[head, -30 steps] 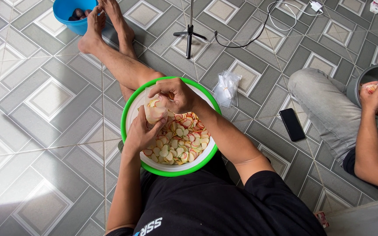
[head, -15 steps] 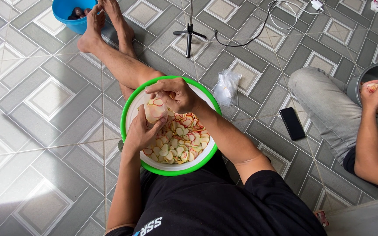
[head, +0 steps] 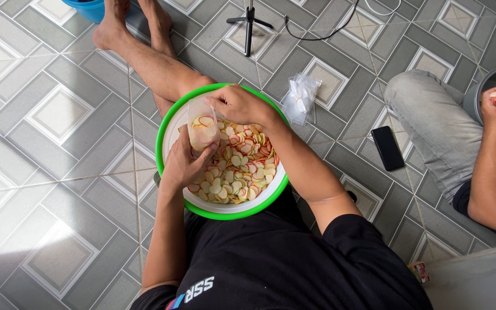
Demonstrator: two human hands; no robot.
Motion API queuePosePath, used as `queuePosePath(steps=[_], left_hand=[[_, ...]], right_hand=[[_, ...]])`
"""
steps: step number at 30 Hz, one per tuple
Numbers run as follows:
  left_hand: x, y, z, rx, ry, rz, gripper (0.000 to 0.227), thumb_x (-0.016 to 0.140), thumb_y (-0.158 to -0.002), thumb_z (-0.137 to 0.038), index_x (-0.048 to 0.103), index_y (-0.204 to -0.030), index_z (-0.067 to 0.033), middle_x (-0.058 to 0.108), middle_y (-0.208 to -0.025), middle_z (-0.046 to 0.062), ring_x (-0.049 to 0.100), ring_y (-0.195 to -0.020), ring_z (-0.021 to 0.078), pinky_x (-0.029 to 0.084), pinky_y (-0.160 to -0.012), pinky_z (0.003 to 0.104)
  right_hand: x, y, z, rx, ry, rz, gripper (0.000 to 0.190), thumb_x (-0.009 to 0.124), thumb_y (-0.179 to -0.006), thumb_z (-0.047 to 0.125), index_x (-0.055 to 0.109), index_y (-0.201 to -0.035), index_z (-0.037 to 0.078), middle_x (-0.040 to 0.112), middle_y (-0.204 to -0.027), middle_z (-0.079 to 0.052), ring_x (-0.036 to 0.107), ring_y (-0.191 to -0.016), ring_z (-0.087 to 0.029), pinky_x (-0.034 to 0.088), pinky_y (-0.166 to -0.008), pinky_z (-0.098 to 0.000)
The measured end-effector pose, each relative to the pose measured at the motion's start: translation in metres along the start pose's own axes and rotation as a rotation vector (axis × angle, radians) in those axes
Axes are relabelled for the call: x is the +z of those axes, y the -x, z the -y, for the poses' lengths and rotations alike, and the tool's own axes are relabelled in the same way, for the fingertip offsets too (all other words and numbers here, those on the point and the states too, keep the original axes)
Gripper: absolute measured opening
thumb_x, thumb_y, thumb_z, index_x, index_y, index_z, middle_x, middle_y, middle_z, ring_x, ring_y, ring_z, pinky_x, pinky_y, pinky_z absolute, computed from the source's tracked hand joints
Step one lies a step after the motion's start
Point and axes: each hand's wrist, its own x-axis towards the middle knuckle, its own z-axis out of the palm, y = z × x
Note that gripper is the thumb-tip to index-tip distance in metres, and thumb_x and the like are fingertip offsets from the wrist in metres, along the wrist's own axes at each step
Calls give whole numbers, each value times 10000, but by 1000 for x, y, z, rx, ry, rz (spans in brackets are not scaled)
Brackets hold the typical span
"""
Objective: Packaging small snack pieces into individual plastic bags from a large bowl while sitting on the floor.
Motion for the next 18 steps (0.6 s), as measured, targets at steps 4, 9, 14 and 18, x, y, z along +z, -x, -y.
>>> queuePosePath(steps=[4,9,14,18], left_hand=[[1,-1,1,5,-12,0,485,704,-864,-375,417,-1021,-17,586,-931,374,558,-982,597,431,-802,671],[0,-1,4,25,-5,-10,483,705,-864,-386,423,-1033,-32,596,-931,340,569,-990,578,439,-813,652],[0,0,5,34,0,-13,486,711,-866,-371,423,-1032,-17,591,-934,356,562,-992,588,433,-820,661],[-2,0,-1,60,42,-15,485,710,-865,-336,424,-1070,-2,593,-959,363,553,-1012,598,428,-842,669]], right_hand=[[8,4,-8,218,113,240,308,447,-917,182,650,-742,30,677,-700,-179,606,-649,-309,456,-646,-413],[7,6,0,289,203,444,276,523,-824,155,764,-952,192,723,-974,-147,658,-957,-392,505,-849,-462],[8,4,3,135,181,338,256,498,-827,51,724,-944,84,704,-955,-206,635,-965,-453,493,-847,-506],[4,3,0,-108,83,81,242,517,-791,-50,675,-959,21,676,-895,-216,650,-869,-408,516,-758,-484]])
